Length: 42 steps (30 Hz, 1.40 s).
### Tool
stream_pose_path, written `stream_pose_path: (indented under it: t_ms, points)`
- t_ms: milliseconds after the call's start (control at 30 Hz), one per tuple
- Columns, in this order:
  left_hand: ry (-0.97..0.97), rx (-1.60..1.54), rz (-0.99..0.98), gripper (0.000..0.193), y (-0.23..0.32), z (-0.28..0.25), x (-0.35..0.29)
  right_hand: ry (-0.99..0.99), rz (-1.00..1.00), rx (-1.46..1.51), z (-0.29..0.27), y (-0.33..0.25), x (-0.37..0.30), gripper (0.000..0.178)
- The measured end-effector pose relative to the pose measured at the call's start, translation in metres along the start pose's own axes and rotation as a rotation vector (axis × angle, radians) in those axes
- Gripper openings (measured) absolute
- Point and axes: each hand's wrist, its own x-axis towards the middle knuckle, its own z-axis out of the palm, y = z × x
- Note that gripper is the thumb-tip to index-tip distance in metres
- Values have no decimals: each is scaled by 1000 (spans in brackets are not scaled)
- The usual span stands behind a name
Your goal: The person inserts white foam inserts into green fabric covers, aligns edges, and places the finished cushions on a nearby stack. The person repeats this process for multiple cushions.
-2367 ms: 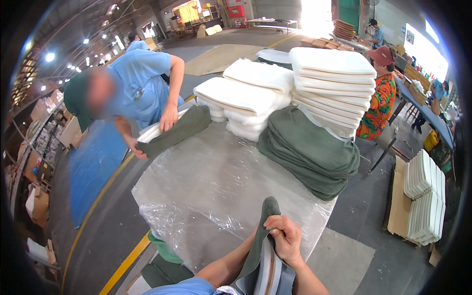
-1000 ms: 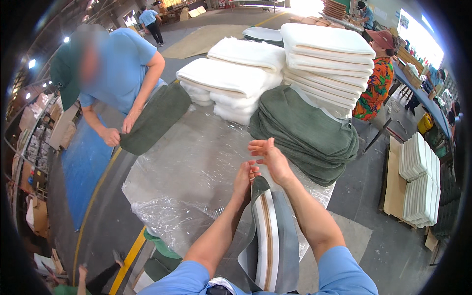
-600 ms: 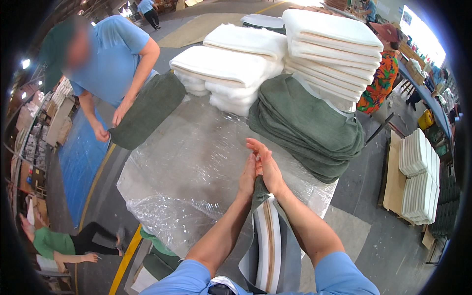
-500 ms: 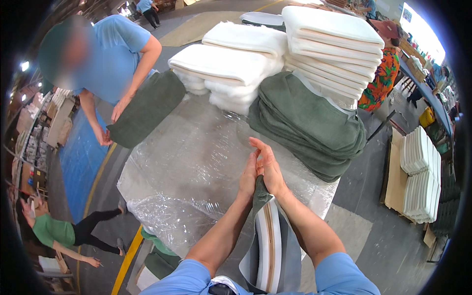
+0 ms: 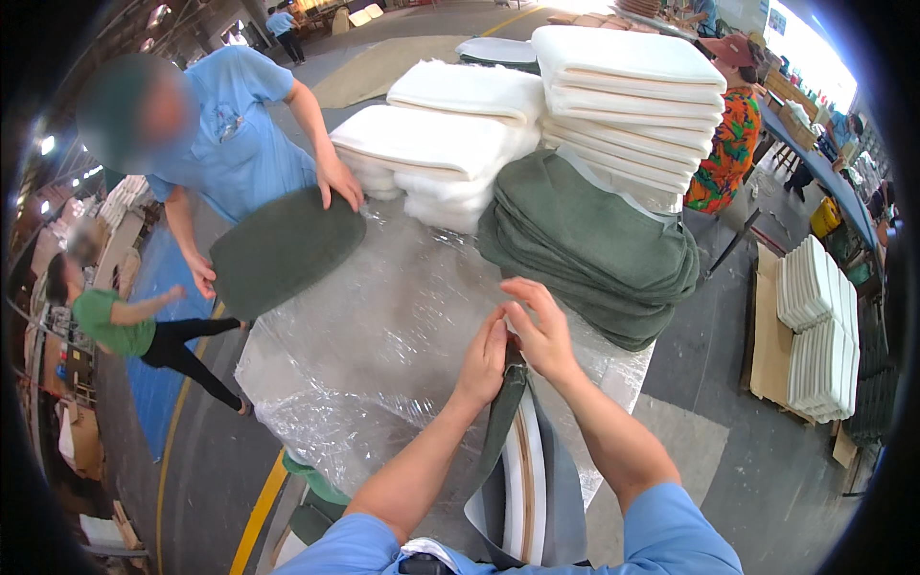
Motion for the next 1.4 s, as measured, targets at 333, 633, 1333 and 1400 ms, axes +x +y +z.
stream_pose_path:
  t_ms: [333, 633, 1333, 1400]
  points:
    - [-54, -77, -177, 95, 13, 6, 0, -437, 145, -19, -53, -73, -52, 50]
    - [-227, -398, -330, 102, 21, 7, 7, -531, -99, -374, -51, -80, -25, 29]
    - [-857, 391, -179, 95, 80, 55, 36, -28, 32, -97, -15, -42, -101, 6]
    - [-847, 475, -151, 94, 77, 49, 30, -58, 37, -50, -11, -35, -108, 6]
